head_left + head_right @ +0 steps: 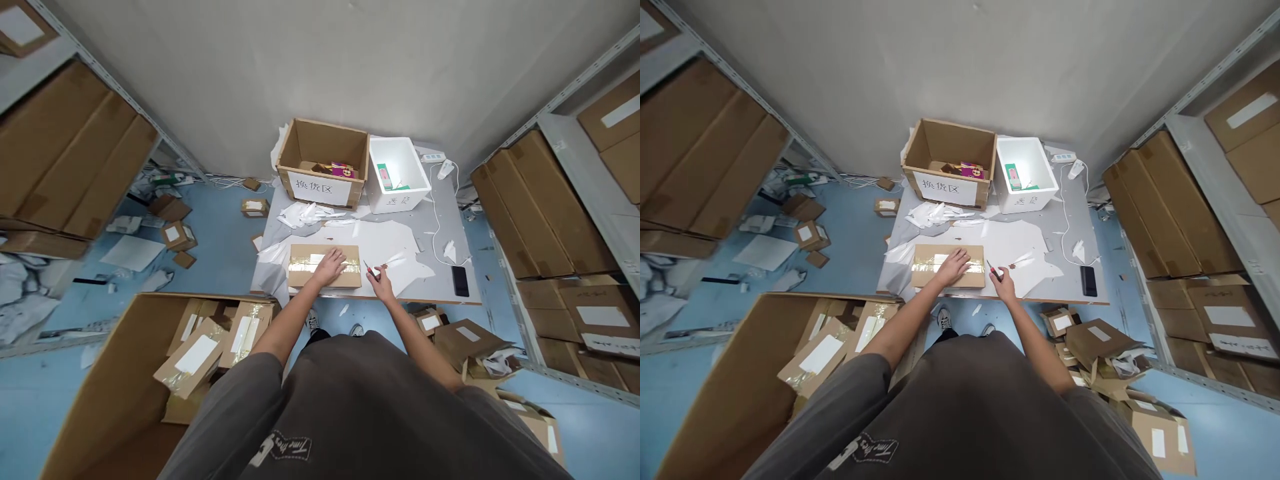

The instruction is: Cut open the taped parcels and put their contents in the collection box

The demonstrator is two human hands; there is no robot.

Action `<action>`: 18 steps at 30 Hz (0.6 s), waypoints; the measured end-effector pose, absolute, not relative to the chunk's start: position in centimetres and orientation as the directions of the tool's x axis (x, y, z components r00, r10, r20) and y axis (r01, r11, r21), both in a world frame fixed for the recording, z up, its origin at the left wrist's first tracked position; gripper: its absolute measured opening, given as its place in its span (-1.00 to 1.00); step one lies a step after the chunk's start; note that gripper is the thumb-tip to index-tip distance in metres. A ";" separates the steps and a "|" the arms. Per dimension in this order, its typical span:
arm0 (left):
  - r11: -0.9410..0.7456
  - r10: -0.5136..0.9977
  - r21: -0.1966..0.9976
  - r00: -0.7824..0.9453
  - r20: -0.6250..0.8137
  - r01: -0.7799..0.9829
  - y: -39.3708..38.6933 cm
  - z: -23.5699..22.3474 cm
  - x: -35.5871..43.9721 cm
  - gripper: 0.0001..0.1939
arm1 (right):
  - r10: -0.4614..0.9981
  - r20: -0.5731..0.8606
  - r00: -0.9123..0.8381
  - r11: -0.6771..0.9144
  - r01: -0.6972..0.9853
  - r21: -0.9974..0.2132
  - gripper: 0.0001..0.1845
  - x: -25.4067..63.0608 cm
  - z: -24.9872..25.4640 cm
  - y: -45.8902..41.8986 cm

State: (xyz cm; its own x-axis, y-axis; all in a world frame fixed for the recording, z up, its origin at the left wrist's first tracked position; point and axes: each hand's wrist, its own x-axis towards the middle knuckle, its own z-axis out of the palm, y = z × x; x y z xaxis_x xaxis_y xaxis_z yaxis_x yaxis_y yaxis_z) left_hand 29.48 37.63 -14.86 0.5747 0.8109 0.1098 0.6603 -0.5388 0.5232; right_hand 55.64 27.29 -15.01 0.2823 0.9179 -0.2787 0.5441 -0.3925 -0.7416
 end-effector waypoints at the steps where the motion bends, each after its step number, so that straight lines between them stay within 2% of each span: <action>1: -0.533 0.814 0.505 0.574 0.088 0.679 38.2 -14.1 28.2 -0.57 | 0.876 -0.337 0.345 -0.471 0.461 -0.752 -0.42 54.2 -15.5 26.6; 4: -0.436 0.873 0.413 0.487 -0.021 0.800 40.2 -12.2 23.2 -0.47 | 0.763 -0.455 0.459 -0.605 0.262 -0.752 -0.39 50.2 -17.0 25.1; 7: -0.288 0.893 0.334 0.377 -0.244 0.898 41.5 -10.8 18.4 -0.18 | 0.697 -0.472 0.540 -0.624 0.133 -0.770 -0.39 47.4 -17.9 25.2; 9: -0.267 0.871 0.302 0.364 -0.330 0.915 41.4 -10.3 16.4 -0.09 | 0.670 -0.456 0.586 -0.609 0.083 -0.788 -0.40 46.5 -18.1 26.3; 12: -0.214 0.895 0.234 0.286 -0.341 0.948 39.7 -9.8 15.4 -0.10 | 0.669 -0.426 0.609 -0.582 0.072 -0.810 -0.41 46.4 -17.9 29.8; 18: 0.002 0.929 0.137 0.049 -0.368 0.991 33.7 -9.2 17.2 -0.14 | 0.743 -0.334 0.581 -0.521 0.188 -0.832 -0.49 46.6 -18.3 40.1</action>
State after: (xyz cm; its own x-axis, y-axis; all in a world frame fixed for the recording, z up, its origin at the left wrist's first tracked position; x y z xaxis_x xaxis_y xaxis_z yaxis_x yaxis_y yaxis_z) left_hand 17.15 33.71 -9.23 0.0485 0.9287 -0.3677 0.9906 0.0025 0.1370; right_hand 46.58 40.05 -18.31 0.5808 0.7425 -0.3337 0.1880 -0.5212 -0.8325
